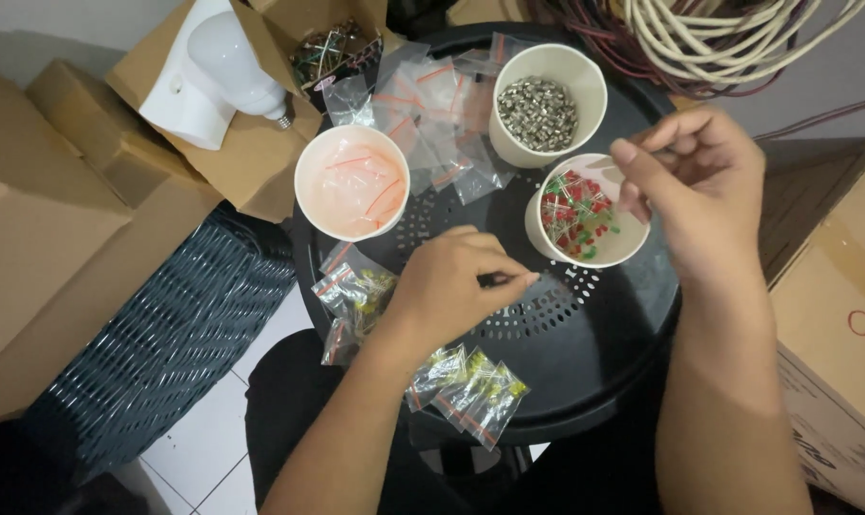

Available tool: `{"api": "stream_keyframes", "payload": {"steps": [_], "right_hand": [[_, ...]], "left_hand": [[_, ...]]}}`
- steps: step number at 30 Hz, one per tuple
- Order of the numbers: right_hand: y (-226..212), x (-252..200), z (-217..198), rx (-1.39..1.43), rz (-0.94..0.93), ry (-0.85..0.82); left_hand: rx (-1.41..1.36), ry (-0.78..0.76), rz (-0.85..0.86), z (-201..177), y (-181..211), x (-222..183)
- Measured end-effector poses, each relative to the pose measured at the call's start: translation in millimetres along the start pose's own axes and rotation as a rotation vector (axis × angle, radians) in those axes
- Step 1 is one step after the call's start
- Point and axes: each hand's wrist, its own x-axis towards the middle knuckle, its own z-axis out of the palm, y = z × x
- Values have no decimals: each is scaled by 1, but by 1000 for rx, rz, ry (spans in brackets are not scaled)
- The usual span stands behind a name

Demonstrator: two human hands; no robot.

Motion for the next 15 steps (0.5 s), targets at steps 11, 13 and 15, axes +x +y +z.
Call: {"api": "stream_keyframes", "payload": {"steps": [11,13,15], "right_hand": [[-8,-3,8,-16,27,2],[-6,-2,7,-18,16,-1],[-4,-3,7,-45,59,12]], "left_hand": [[138,-30,20,15,-11,2],[162,-43,34,16,-11,2],[229,-141,5,15,-10,2]]}}
